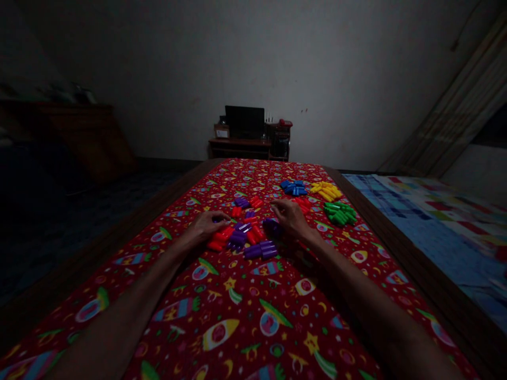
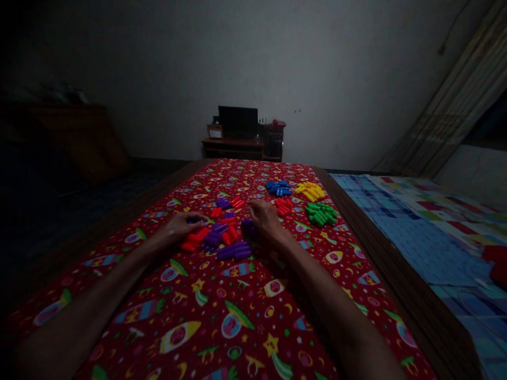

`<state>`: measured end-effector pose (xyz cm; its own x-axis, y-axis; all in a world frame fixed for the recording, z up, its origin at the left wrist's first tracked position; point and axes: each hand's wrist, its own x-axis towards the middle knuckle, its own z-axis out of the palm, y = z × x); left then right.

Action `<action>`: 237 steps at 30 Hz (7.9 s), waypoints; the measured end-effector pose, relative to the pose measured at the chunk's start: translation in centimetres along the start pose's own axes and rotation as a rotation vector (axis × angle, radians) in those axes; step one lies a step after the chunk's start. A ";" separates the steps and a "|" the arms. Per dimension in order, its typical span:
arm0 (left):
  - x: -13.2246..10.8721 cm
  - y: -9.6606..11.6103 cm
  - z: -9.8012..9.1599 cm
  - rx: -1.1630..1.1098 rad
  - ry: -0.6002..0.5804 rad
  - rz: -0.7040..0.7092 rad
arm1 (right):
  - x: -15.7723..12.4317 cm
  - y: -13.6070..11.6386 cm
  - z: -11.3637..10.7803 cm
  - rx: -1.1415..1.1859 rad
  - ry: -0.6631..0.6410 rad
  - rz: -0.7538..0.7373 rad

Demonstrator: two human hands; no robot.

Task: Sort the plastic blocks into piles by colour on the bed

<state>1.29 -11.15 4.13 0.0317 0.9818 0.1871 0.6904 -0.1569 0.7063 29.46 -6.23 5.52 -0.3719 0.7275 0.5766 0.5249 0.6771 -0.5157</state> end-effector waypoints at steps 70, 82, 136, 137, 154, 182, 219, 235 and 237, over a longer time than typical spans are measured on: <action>-2.5 3.4 -3.5 0.234 -0.318 0.002 | 2.7 4.4 -5.7 -0.393 0.018 0.360; -2.0 4.1 -3.0 0.118 -0.116 0.016 | 3.3 1.7 -4.7 -0.320 0.013 0.268; -0.6 5.9 4.1 -0.604 -0.072 -0.054 | 2.2 -4.7 -1.1 -0.034 -0.437 -0.236; -0.7 5.7 4.1 -0.586 -0.083 -0.036 | 2.4 -4.4 -1.6 -0.064 -0.416 -0.223; -2.0 4.8 4.0 0.134 -0.026 0.434 | 2.8 5.3 -9.3 -0.516 -0.469 0.555; -2.4 3.9 5.4 0.142 0.071 0.435 | 7.1 -1.6 4.1 -0.448 -0.475 -0.127; -2.7 4.5 5.1 -0.035 0.188 0.463 | 2.7 4.0 -8.2 -0.570 -0.217 0.455; -2.2 4.1 5.2 -0.066 0.283 0.384 | 1.6 -5.9 -0.3 -0.266 -0.451 -0.144; -2.3 4.4 5.2 -0.075 0.275 0.378 | 2.1 -4.5 -0.8 -0.354 -0.410 -0.103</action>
<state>7.95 -13.56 3.26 0.0709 0.7914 0.6071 0.6125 -0.5150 0.5997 26.96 -7.85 9.53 -0.6658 0.6908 0.2819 0.6690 0.7200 -0.1844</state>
